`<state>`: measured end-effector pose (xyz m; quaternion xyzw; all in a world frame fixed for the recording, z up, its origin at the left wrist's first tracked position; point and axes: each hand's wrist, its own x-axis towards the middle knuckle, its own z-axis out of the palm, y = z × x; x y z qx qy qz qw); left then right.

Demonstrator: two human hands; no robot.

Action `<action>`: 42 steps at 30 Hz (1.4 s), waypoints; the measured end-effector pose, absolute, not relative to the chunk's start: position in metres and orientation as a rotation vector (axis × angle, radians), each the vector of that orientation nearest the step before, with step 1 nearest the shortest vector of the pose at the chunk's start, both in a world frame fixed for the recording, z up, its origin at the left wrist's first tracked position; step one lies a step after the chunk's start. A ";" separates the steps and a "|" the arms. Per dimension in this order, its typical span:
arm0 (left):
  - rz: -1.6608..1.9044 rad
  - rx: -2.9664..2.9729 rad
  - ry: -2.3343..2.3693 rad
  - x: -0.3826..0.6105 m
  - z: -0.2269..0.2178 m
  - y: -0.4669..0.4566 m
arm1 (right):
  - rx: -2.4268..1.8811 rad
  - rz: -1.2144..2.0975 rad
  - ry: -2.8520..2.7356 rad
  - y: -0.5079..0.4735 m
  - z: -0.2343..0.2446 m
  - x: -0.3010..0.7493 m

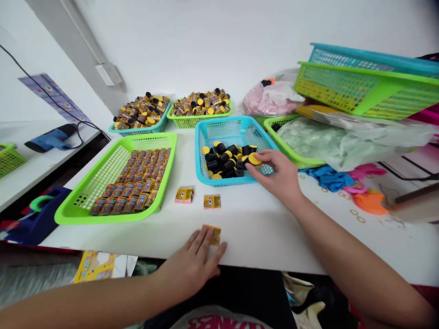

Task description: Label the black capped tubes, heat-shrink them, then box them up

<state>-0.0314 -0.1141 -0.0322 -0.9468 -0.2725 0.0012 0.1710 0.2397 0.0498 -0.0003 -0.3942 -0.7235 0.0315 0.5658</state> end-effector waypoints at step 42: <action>-1.825 -3.502 -1.733 -0.004 -0.006 0.000 | -0.760 1.170 -1.858 0.008 0.021 0.217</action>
